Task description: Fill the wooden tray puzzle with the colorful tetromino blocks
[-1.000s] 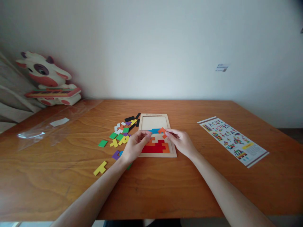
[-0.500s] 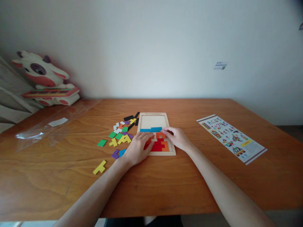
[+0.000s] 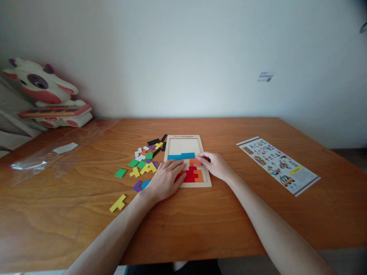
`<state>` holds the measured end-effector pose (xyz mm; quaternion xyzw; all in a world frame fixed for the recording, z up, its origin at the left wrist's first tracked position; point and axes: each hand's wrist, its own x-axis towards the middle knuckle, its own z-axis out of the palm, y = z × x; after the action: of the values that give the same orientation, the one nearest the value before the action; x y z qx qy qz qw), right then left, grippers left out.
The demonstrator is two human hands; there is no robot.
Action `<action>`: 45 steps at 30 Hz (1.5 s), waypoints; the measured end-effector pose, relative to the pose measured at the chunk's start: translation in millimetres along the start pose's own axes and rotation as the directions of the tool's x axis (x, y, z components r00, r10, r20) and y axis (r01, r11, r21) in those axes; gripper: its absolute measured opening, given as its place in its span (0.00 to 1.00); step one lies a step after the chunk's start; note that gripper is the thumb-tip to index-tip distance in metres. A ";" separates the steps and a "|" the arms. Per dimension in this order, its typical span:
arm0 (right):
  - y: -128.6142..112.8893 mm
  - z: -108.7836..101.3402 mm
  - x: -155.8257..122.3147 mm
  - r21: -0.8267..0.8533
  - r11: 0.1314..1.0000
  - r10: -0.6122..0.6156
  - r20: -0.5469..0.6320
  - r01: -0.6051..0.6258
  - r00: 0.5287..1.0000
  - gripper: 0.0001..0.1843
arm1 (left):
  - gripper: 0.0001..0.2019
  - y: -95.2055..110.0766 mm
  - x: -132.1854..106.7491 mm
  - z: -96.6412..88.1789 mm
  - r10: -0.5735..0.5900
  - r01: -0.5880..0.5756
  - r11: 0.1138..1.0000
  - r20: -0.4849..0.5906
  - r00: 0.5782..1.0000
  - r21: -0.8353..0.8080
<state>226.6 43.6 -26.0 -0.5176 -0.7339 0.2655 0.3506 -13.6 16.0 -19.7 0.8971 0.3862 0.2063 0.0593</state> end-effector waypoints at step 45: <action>3.3 5.5 -8.5 0.116 0.993 -0.002 -0.116 0.016 0.993 0.10 | 0.13 -24.7 0.4 -14.3 0.078 -0.080 0.997 -0.116 0.990 -0.014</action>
<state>226.0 36.5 -34.0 -0.5075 -0.6979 0.2760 0.4235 -35.8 32.6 -13.2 0.8977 0.3511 0.2636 0.0370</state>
